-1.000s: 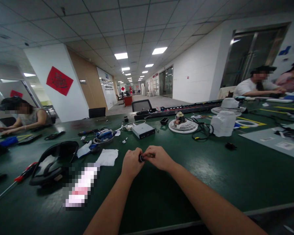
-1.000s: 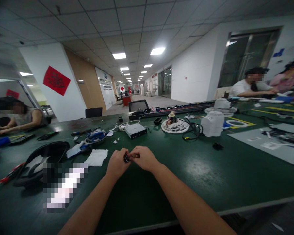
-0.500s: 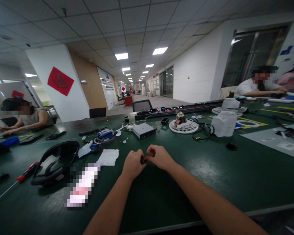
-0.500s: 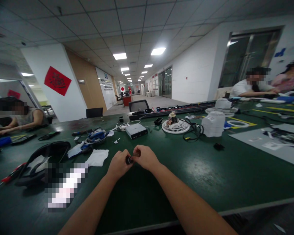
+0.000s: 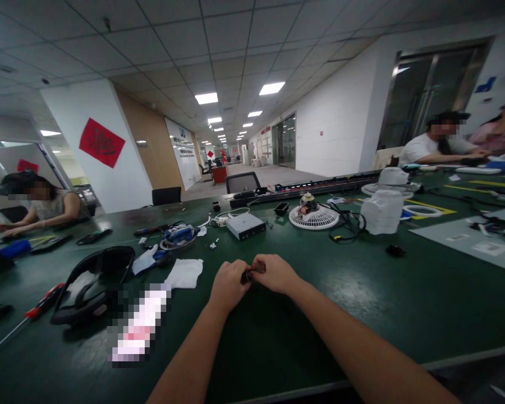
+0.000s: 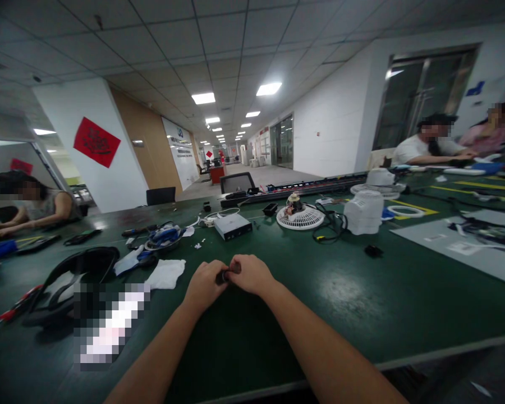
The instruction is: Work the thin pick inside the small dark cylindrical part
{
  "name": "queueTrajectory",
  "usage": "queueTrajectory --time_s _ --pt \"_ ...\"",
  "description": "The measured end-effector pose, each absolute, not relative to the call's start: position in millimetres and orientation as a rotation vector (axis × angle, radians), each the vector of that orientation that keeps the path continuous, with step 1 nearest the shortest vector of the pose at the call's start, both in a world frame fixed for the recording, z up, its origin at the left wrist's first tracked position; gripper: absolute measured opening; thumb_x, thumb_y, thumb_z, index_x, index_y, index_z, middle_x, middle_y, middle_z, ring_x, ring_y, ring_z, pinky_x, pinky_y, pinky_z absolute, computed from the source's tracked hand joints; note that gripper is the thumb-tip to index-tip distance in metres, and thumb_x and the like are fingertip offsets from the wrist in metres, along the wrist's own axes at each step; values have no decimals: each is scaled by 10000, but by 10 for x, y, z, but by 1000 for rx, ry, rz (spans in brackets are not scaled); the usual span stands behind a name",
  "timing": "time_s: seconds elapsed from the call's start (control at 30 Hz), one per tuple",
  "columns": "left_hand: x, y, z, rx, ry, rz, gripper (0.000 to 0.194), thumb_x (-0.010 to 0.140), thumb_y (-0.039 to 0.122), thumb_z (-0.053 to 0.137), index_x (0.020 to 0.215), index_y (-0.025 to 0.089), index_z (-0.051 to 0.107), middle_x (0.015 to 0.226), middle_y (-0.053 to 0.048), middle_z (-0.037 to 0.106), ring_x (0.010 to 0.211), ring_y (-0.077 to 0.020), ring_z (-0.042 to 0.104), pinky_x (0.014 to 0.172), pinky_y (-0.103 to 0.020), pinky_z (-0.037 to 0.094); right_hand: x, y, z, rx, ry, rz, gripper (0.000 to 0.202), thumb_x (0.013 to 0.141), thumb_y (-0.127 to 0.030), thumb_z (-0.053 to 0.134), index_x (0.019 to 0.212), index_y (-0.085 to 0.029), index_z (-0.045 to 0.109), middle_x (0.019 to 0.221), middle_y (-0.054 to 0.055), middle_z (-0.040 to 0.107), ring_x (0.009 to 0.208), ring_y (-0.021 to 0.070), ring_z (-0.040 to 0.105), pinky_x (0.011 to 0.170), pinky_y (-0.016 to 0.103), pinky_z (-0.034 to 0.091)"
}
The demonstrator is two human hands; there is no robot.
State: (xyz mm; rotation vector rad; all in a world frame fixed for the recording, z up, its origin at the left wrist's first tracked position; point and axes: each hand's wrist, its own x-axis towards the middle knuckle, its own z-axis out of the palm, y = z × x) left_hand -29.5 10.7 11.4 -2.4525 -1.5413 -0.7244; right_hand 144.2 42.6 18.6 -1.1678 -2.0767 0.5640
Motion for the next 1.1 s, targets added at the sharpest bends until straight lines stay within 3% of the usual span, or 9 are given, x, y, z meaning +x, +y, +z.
queueTrajectory --time_s 0.13,0.27,0.33,0.43,0.67,0.9,1.1 --pt "-310 125 94 -2407 -1550 -774 316 858 172 633 1169 224 629 1120 -36 666 989 -211 619 849 -344 441 1430 442 188 -1190 -1949 471 64 785 -239 671 819 -196 638 731 14 634 663 170 566 632 286 402" --pt "-327 155 46 -2347 -1588 -793 457 886 274 629 1330 191 559 1149 -81 660 1001 -244 621 870 -383 452 1434 498 207 -1151 -1789 411 144 874 -152 497 920 -171 632 922 79 626 875 208 591 832 338 438" --pt "-329 167 31 -2332 -1598 -798 507 890 299 632 1373 187 522 1152 -90 665 1009 -244 624 876 -382 453 1449 517 220 -1113 -1726 423 193 916 -200 463 927 -172 653 954 86 615 908 213 595 859 340 443" --pt "-328 173 30 -2318 -1608 -811 549 886 298 648 1400 191 490 1141 -82 682 998 -234 634 876 -374 452 1473 530 220 -1068 -1626 470 274 947 -362 477 945 -181 682 961 83 613 883 222 597 819 338 458" --pt "-330 147 58 -2284 -1621 -849 421 895 307 648 1293 184 585 1203 -83 678 1011 -238 640 885 -377 458 1477 582 151 -950 -1427 707 493 931 -629 425 921 -187 642 697 29 615 661 199 582 610 297 454" --pt "-322 125 77 -2274 -1629 -884 416 903 332 637 1287 180 585 1156 -81 689 1006 -241 648 879 -371 469 1427 573 168 -817 -1346 845 517 893 -687 451 800 -198 589 645 22 611 596 177 575 569 287 443" --pt "-323 119 89 -2304 -1597 -902 386 898 312 646 1257 183 594 1174 -86 686 1027 -234 640 895 -376 467 1395 565 155 -782 -1387 913 505 849 -693 527 812 -195 602 653 18 625 615 183 600 561 287 451"
